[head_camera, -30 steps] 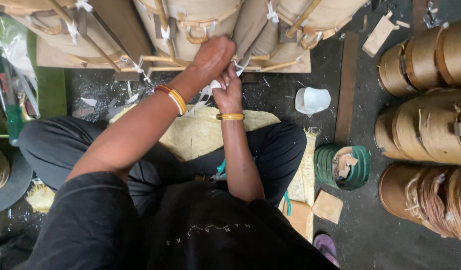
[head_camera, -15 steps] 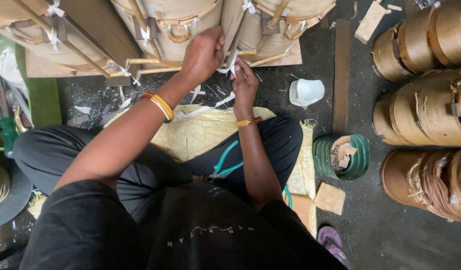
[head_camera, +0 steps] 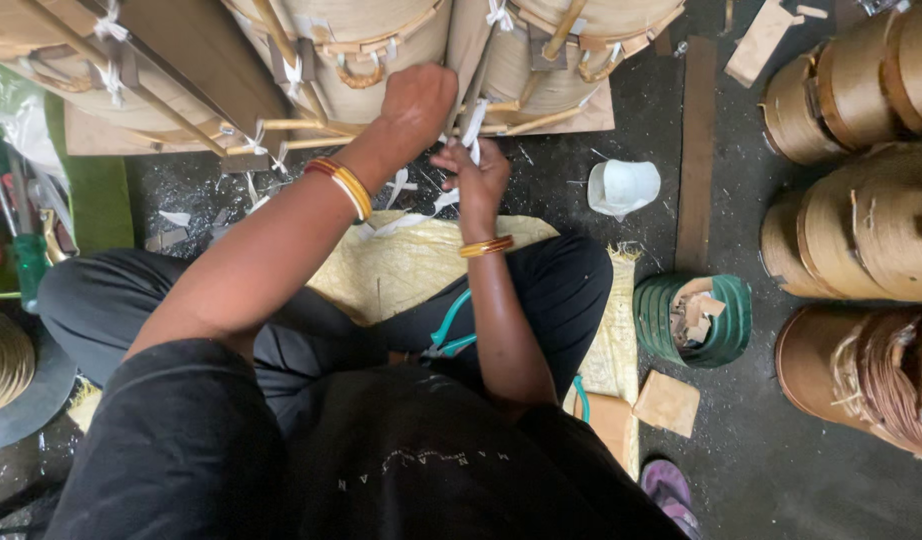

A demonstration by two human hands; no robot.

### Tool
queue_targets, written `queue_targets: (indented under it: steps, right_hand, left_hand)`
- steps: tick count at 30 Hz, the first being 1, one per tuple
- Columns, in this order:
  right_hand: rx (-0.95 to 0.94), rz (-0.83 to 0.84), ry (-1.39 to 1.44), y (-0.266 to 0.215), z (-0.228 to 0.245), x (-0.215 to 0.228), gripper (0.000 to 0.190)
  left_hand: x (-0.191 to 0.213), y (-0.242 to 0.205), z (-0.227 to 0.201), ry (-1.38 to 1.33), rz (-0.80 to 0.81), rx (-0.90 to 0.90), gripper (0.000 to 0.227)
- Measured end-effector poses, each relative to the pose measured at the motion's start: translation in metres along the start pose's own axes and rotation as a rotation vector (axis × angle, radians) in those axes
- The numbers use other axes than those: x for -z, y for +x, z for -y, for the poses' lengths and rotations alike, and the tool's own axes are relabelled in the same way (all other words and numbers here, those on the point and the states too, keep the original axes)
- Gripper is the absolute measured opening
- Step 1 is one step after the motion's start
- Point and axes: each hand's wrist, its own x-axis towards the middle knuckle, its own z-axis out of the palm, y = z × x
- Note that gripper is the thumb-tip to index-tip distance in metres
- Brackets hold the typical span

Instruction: The person sits on the floor and repeatedly ties white straps around cylindrical wooden objects using both hands. They use pliers to cut excess strap material after securing each knot.

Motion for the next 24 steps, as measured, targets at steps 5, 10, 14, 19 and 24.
queue_targets:
  steps: [5,10,14,19,24]
  right_hand:
    - [-0.126,-0.172,0.326,-0.002,-0.034,-0.018,0.019]
    - [-0.318,0.054,0.950,0.019,-0.067,-0.022,0.022]
    - [-0.300,0.144,1.167,0.037,-0.084,-0.022,0.027]
    - [-0.241,0.196,1.174,0.028,-0.068,-0.022,0.026]
    - [-0.299,-0.045,0.502,-0.009,-0.020,-0.023,0.029]
  left_hand:
    - [-0.009,-0.008,-0.001,0.064,-0.216,-0.102,0.020]
    - [0.004,-0.005,-0.004,0.033,-0.029,-0.013,0.031]
    - [0.017,-0.004,-0.004,-0.011,0.021,-0.021,0.044]
    - [0.032,-0.012,-0.007,0.012,0.041,-0.080,0.031]
    - [0.063,-0.028,-0.017,0.127,-0.310,-0.137,0.017]
